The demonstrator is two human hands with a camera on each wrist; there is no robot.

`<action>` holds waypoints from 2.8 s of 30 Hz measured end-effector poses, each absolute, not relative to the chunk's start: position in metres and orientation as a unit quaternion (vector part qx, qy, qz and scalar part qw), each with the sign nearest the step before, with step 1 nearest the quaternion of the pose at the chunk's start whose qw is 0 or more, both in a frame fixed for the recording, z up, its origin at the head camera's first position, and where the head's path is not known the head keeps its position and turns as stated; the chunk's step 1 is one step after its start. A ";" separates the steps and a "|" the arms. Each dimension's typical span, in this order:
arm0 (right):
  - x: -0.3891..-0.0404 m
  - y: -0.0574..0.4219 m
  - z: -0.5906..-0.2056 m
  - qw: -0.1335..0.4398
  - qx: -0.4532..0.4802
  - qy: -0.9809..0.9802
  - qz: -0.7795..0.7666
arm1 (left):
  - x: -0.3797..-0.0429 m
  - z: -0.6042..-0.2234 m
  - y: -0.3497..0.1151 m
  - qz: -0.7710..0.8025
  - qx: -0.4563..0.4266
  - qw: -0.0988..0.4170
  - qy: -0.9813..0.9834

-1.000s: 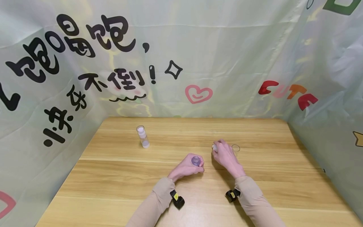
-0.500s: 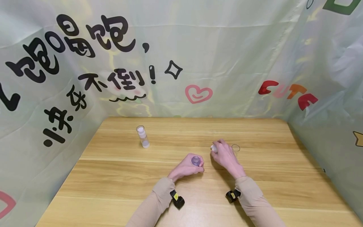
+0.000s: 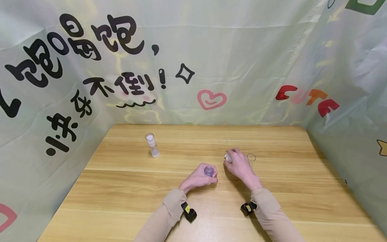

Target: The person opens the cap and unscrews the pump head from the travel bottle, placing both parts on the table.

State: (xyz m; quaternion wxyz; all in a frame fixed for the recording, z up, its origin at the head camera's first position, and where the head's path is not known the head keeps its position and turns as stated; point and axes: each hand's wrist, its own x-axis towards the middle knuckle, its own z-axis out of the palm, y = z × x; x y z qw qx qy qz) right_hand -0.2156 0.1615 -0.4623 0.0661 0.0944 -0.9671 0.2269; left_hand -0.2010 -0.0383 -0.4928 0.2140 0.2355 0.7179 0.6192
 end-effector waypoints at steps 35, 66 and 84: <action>-0.188 0.170 -0.444 0.143 0.143 -0.891 0.407 | -0.223 -0.486 -0.054 0.549 0.252 0.181 0.776; -0.183 0.174 -0.446 0.130 0.154 -0.889 0.410 | -0.235 -0.483 -0.049 0.540 0.179 0.036 0.822; -0.181 0.176 -0.448 0.135 0.158 -0.887 0.411 | -0.225 -0.469 -0.050 0.543 0.139 -0.014 0.828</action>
